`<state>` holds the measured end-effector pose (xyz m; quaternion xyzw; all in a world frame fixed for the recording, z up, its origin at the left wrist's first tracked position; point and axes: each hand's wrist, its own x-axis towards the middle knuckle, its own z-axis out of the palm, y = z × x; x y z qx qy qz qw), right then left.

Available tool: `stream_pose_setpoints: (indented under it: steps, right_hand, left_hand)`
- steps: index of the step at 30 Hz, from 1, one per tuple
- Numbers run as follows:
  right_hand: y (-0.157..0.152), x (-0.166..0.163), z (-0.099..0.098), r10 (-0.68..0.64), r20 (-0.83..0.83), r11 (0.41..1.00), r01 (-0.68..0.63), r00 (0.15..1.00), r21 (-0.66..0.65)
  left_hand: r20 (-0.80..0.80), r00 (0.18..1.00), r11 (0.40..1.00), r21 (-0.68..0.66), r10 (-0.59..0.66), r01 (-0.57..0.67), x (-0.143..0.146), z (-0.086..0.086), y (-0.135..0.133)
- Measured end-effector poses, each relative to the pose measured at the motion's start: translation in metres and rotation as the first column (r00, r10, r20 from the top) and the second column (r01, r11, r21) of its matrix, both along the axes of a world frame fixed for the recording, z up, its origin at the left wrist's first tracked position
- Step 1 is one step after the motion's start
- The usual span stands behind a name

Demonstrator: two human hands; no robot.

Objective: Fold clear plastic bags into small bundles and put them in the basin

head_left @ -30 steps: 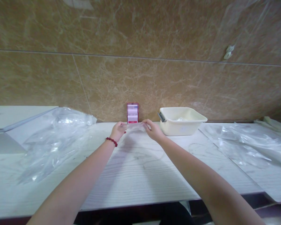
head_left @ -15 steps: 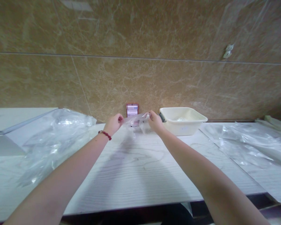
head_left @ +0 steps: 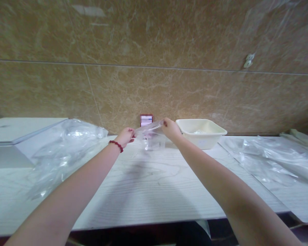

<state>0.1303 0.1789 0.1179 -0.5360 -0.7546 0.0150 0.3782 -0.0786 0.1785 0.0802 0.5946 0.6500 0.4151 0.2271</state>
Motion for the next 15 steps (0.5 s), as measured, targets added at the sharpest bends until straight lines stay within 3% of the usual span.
stream_pose_setpoints:
  steps: [4,8,11,15]
  right_hand:
    - [-0.002,0.0,0.013,-0.03,0.027,0.999,0.03,0.999,-0.017]
    - [0.003,0.005,0.022,-0.066,0.029,0.997,0.067,0.997,-0.035]
    - [0.008,0.011,0.027,-0.069,0.007,0.995,0.069,0.998,-0.072]
    - [0.01,0.014,0.034,-0.099,-0.08,0.964,0.076,0.992,-0.256]
  left_hand:
    - [-0.007,0.999,0.997,0.071,-0.035,0.036,0.0,0.002,-0.003]
    - [-0.274,0.936,0.938,0.202,-0.222,0.282,-0.011,0.005,-0.004]
    - [-0.388,0.853,0.885,0.162,-0.35,0.437,-0.02,0.01,-0.004]
    - [-0.447,0.813,0.884,0.096,-0.373,0.458,-0.025,0.016,-0.003]
